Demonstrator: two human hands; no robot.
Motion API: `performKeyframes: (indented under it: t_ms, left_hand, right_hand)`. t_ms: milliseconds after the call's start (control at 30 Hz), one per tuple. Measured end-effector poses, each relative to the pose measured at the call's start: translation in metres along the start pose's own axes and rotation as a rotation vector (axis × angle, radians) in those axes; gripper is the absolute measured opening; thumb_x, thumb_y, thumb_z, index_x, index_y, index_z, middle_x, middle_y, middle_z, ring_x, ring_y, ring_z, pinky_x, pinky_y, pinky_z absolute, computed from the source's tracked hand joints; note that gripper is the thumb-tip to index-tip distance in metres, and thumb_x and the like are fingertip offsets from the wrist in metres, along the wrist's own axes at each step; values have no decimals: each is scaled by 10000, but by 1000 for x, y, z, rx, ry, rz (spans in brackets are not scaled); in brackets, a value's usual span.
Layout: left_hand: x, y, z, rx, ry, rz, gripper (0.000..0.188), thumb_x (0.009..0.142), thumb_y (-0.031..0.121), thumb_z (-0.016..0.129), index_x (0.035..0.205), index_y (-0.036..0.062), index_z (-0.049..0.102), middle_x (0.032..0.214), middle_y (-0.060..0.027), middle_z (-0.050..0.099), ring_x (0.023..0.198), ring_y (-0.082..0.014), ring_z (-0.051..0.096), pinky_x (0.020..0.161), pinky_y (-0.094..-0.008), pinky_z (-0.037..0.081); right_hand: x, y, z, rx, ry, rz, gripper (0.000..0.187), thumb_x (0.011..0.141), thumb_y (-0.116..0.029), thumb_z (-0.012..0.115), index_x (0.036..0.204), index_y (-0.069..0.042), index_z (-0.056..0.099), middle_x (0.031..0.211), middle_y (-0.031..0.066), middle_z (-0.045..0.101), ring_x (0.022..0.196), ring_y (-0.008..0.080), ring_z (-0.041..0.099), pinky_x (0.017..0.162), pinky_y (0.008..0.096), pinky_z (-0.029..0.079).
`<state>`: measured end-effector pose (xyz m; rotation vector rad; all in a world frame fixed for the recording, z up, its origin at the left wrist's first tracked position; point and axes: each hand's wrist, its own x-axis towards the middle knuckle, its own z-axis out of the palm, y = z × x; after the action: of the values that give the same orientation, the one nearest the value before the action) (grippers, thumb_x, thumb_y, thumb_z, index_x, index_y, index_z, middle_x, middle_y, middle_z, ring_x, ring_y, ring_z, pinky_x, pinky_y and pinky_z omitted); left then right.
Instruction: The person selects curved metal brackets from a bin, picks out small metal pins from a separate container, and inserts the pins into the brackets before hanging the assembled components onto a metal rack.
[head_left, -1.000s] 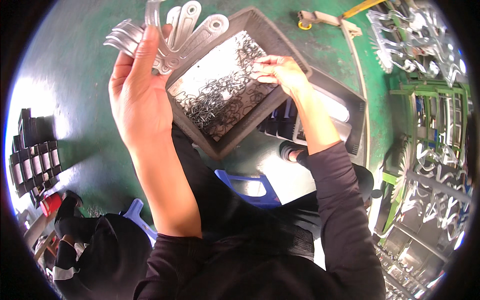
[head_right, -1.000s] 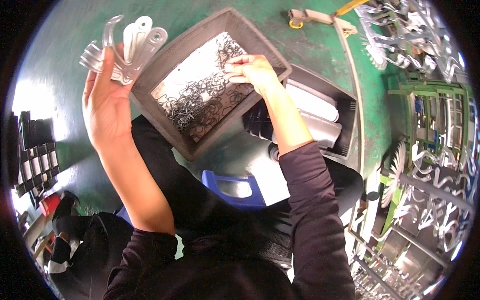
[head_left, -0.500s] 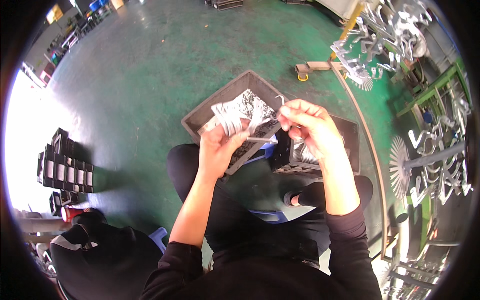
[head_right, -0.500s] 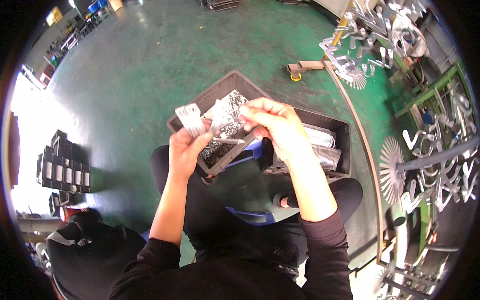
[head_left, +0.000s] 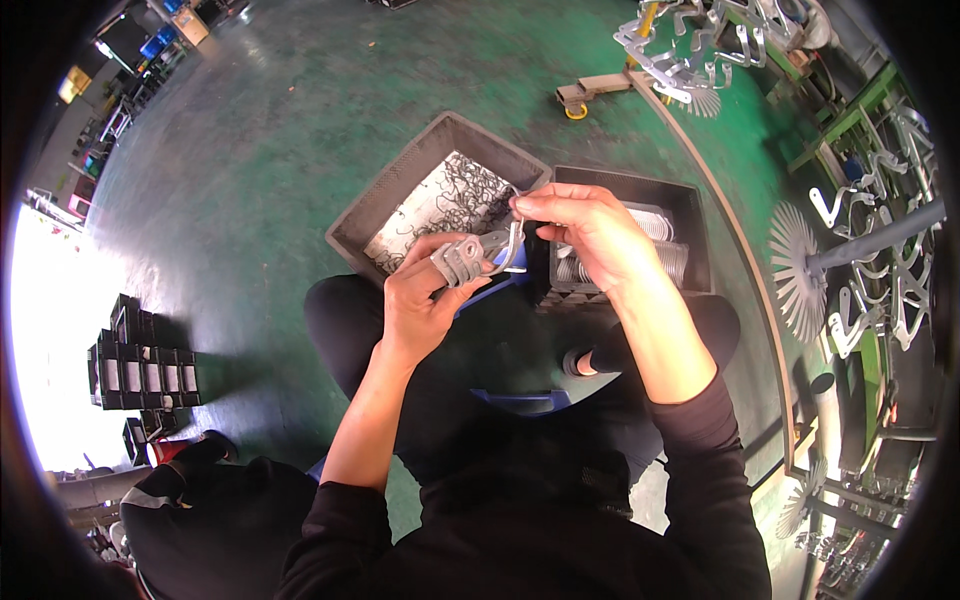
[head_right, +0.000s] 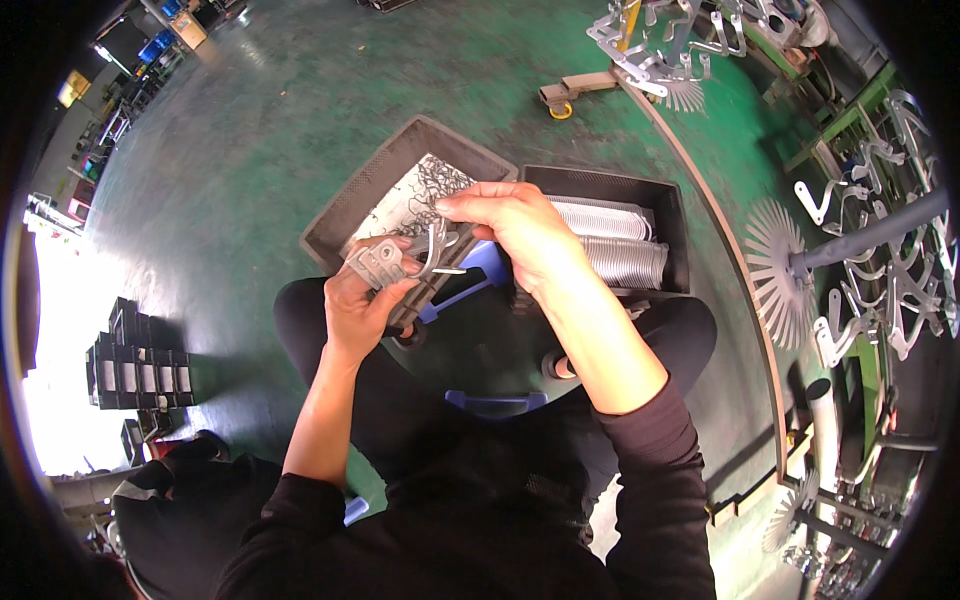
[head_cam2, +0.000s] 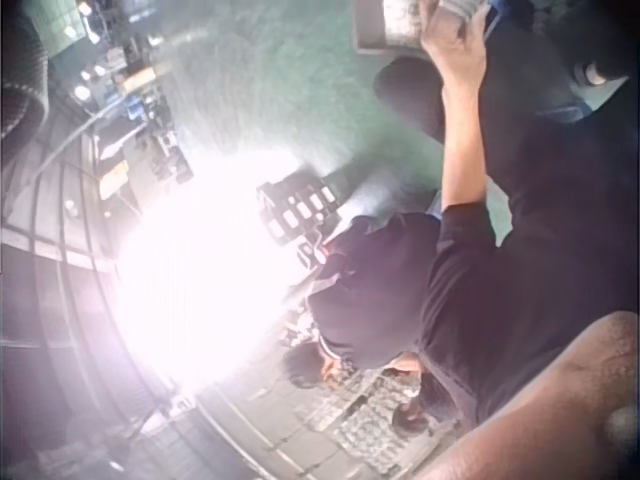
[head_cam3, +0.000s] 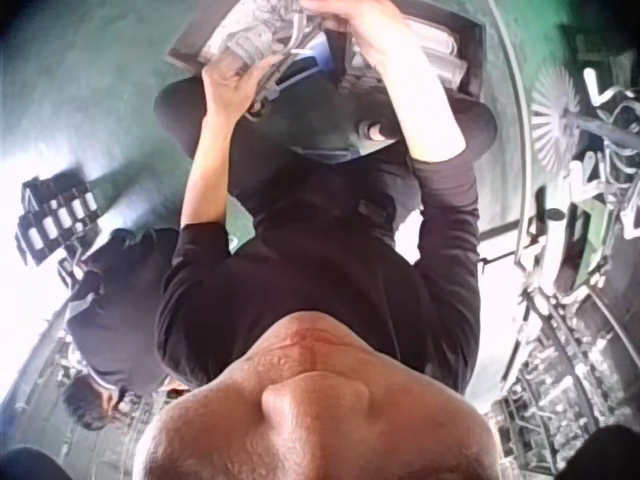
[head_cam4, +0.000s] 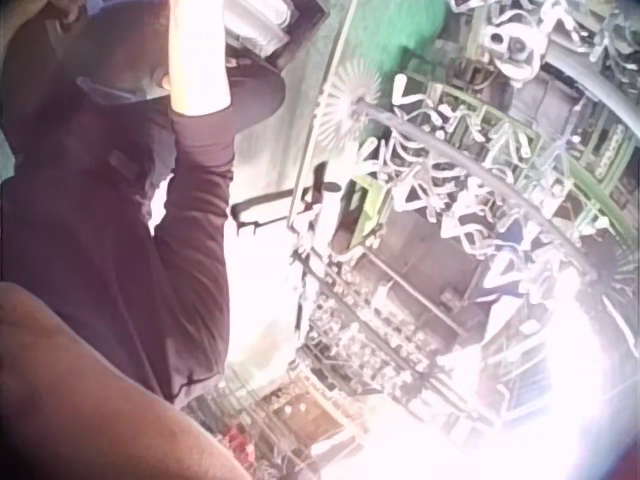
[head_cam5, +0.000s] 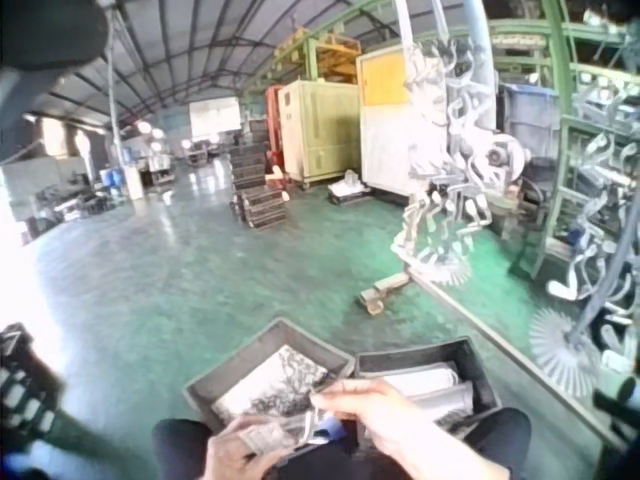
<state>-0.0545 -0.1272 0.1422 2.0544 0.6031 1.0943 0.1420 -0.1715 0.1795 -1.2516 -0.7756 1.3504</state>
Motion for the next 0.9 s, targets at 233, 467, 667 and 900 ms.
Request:
performKeyframes:
  t_ms: [233, 467, 667, 900]
  left_hand:
    - [-22, -32, 5, -539, 18, -718, 181, 813, 99, 630, 976, 23, 648, 924, -60, 647, 863, -116, 587, 734, -252, 458]
    - [-22, -38, 8, -860, 64, -925, 311, 874, 131, 559, 1137, -32, 528, 982, -93, 611, 834, -128, 596, 713, -302, 523]
    - [-13, -18, 17, -651, 119, -783, 238, 824, 50, 617, 1042, -43, 599, 872, -53, 637, 777, -64, 576, 689, -204, 467]
    - [-17, -13, 18, -543, 74, -706, 188, 832, 77, 609, 991, -22, 619, 812, -33, 646, 666, -50, 570, 565, -191, 429]
  right_hand:
    - [-9, 39, -7, 330, 90, -240, 84, 852, -119, 566, 852, -38, 586, 884, 71, 624, 829, 141, 579, 781, 279, 432]
    - [-42, 76, -4, -14, 121, -389, 37, 863, 0, 539, 876, -2, 505, 807, 27, 560, 740, 58, 524, 698, 198, 433]
    - [-42, 98, 0, -320, 227, -412, 58, 827, 7, 572, 828, -1, 514, 803, 54, 580, 689, 89, 554, 649, 230, 455]
    - [-34, 107, 2, -598, 291, -551, 77, 799, 18, 578, 821, -10, 509, 829, 106, 583, 702, 203, 586, 652, 290, 466]
